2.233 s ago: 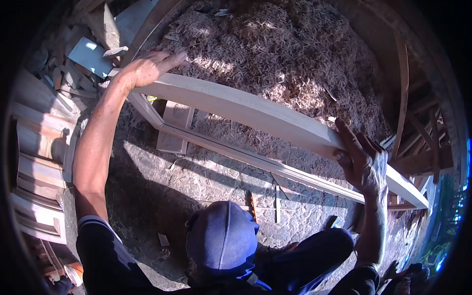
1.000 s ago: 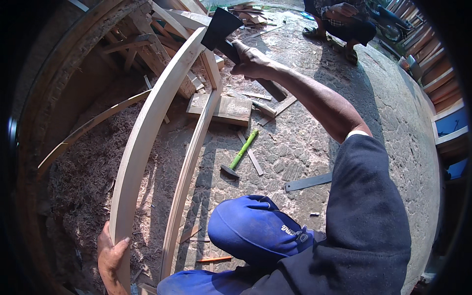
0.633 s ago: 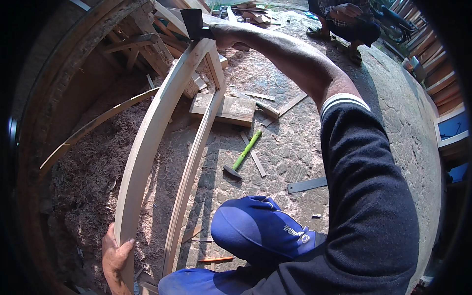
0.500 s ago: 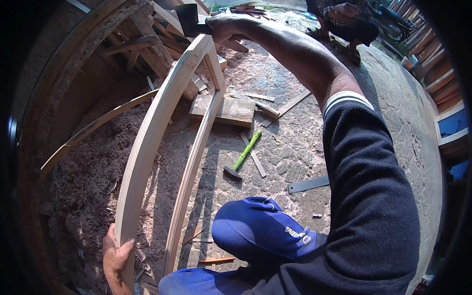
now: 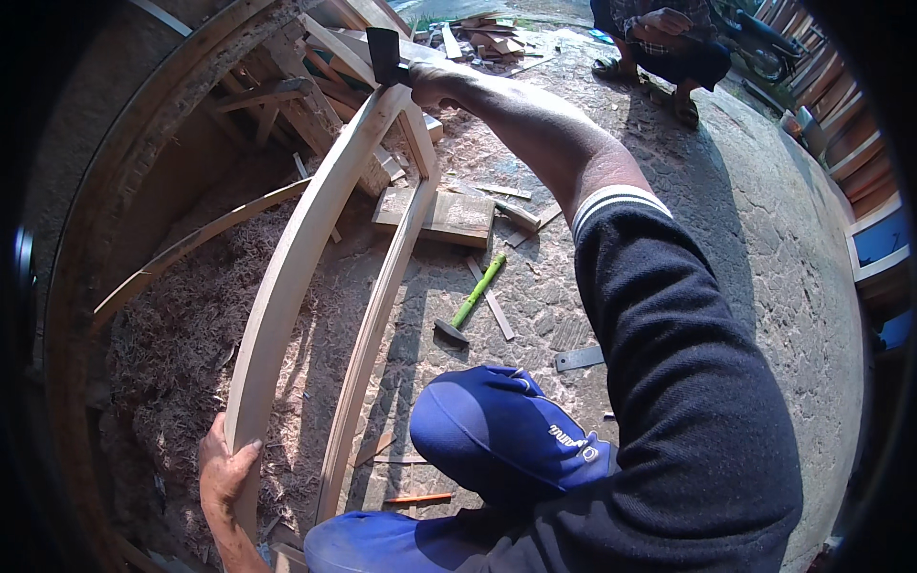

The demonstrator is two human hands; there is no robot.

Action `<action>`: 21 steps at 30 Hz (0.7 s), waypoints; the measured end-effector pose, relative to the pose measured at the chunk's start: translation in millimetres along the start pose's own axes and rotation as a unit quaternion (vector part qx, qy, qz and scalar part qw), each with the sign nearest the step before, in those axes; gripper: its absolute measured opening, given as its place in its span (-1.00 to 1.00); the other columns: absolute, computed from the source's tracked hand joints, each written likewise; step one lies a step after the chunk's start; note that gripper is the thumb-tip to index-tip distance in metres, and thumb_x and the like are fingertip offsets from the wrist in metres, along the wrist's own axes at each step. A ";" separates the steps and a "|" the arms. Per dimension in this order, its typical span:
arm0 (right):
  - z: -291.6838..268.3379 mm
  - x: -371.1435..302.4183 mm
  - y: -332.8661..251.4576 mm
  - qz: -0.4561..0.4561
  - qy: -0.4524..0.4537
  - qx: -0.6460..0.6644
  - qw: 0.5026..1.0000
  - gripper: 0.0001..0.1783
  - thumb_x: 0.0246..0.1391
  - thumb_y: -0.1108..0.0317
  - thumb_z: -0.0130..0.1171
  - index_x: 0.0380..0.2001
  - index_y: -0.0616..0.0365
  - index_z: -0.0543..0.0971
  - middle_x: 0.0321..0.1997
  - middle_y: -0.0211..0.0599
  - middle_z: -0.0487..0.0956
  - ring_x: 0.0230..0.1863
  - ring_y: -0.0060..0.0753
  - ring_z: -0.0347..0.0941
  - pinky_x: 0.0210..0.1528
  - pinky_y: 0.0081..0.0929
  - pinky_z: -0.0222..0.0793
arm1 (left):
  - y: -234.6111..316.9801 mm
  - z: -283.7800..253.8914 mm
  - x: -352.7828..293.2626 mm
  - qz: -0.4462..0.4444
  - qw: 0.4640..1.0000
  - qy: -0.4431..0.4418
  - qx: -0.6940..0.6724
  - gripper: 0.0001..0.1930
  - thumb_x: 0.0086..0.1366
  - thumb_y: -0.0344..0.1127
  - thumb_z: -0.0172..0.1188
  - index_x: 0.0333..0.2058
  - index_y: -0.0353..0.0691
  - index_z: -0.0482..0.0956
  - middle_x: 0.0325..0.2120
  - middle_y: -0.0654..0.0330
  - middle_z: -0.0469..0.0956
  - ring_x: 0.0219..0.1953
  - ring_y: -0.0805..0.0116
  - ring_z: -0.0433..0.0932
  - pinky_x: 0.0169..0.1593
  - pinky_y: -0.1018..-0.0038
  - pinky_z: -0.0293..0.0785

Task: The person assembles a curved wooden frame by hand, using a hammer to tap pieces into place. They measure and mark the wood with a pencil and ruler, then fit small wooden strips into the frame structure.

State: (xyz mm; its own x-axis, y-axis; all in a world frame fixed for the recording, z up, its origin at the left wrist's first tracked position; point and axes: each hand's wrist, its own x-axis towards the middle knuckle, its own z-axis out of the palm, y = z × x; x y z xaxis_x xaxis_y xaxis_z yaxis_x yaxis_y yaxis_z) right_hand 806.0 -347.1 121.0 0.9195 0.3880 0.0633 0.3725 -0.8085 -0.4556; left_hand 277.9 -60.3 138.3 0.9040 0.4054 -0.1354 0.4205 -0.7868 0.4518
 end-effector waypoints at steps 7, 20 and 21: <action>34.3 -54.4 14.6 -0.121 -0.096 0.228 0.961 -0.34 0.23 -0.31 0.11 0.04 0.02 0.31 -0.56 -0.52 0.33 -0.75 -0.71 0.19 -0.74 -0.61 0.16 | -70.7 7.5 -97.4 -0.060 0.944 0.233 0.226 -0.32 0.22 0.39 0.18 -0.26 -0.26 0.60 -0.41 -0.07 0.65 -0.29 -0.17 0.64 -0.21 0.04 0.52; 104.7 -289.8 -354.4 -0.644 -0.171 0.107 0.738 -0.50 0.26 0.22 0.15 0.18 0.22 0.38 -0.34 -0.05 0.62 -0.42 -0.05 0.57 -0.29 -0.18 0.46 | -202.4 31.1 -193.1 -0.090 0.756 0.558 0.331 -0.28 0.38 0.44 -0.15 -0.68 -0.04 0.46 -0.75 0.31 0.34 -0.63 0.34 0.38 -0.45 0.35 0.21; 113.2 -315.3 -391.9 -0.665 -0.190 0.108 0.714 -0.51 0.29 0.15 0.14 0.15 0.22 0.40 -0.38 -0.06 0.62 -0.43 -0.05 0.58 -0.31 -0.19 0.45 | -203.1 30.9 -190.5 -0.065 0.746 0.580 0.320 -0.30 0.37 0.43 -0.12 -0.68 -0.03 0.46 -0.75 0.32 0.34 -0.63 0.37 0.38 -0.44 0.36 0.21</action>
State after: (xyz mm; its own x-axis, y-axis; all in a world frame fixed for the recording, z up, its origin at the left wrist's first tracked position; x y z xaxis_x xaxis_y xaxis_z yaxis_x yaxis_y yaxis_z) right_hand 355.9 -102.4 179.1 -0.3462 0.8742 0.3404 0.8182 0.4589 -0.3463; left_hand 22.6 7.9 45.1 0.3330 0.3353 0.8813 0.7849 -0.6165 -0.0620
